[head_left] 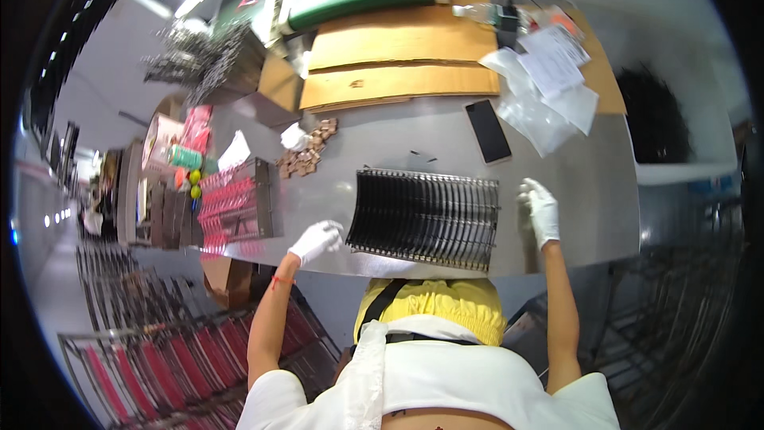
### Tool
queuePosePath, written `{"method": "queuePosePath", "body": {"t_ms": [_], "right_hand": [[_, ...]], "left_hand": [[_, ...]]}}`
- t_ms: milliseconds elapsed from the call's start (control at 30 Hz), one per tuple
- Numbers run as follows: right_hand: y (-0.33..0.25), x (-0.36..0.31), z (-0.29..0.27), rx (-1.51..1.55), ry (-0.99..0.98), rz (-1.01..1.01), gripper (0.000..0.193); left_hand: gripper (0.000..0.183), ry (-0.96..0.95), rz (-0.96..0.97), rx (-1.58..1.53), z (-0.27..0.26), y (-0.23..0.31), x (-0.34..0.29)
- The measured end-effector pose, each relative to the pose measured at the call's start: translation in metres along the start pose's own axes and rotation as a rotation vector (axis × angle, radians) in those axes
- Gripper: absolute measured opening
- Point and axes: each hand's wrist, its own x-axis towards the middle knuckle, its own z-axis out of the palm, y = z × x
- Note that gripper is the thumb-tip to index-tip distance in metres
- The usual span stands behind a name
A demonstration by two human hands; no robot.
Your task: The person assembles plastic hangers by inserting metal rods into pink and black hanger frames. They pick up hangers from a conveyor belt, insert rods, and place the assembled units into metal racks on the table.
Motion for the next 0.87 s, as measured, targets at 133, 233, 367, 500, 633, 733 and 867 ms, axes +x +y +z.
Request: {"method": "queuePosePath", "body": {"t_ms": [133, 233, 367, 500, 633, 733, 867], "right_hand": [[-0.087, 0.046, 0.056, 0.023, 0.049, -0.136, 0.033], [-0.138, 0.074, 0.137, -0.149, -0.3, -0.216, 0.036], [-0.15, 0.107, 0.264, -0.681, -0.716, -0.602, 0.05], [-0.116, 0.122, 0.376, -0.92, -0.849, -0.74, 0.06], [-0.094, 0.122, 0.451, -1.136, -0.784, -0.79, 0.046], [-0.081, 0.123, 0.476, -1.263, -0.768, -0.845, 0.039], [-0.051, 0.125, 0.5, -1.411, -0.827, -0.897, 0.037]], "left_hand": [[0.034, -0.25, -0.041, -0.593, 0.081, -0.045, -0.043], [0.039, -0.435, 0.52, 0.23, 0.143, -0.022, -0.023], [0.038, 0.206, 1.012, 0.896, 0.209, 0.021, 0.006], [0.04, 0.233, 0.794, 0.874, 0.234, -0.004, 0.026], [0.049, 0.203, 0.612, 0.0, 0.242, -0.026, 0.034], [0.046, 0.141, 0.508, -0.255, 0.253, -0.031, 0.024], [0.042, 0.017, 0.428, -0.7, 0.245, -0.057, 0.014]]}}
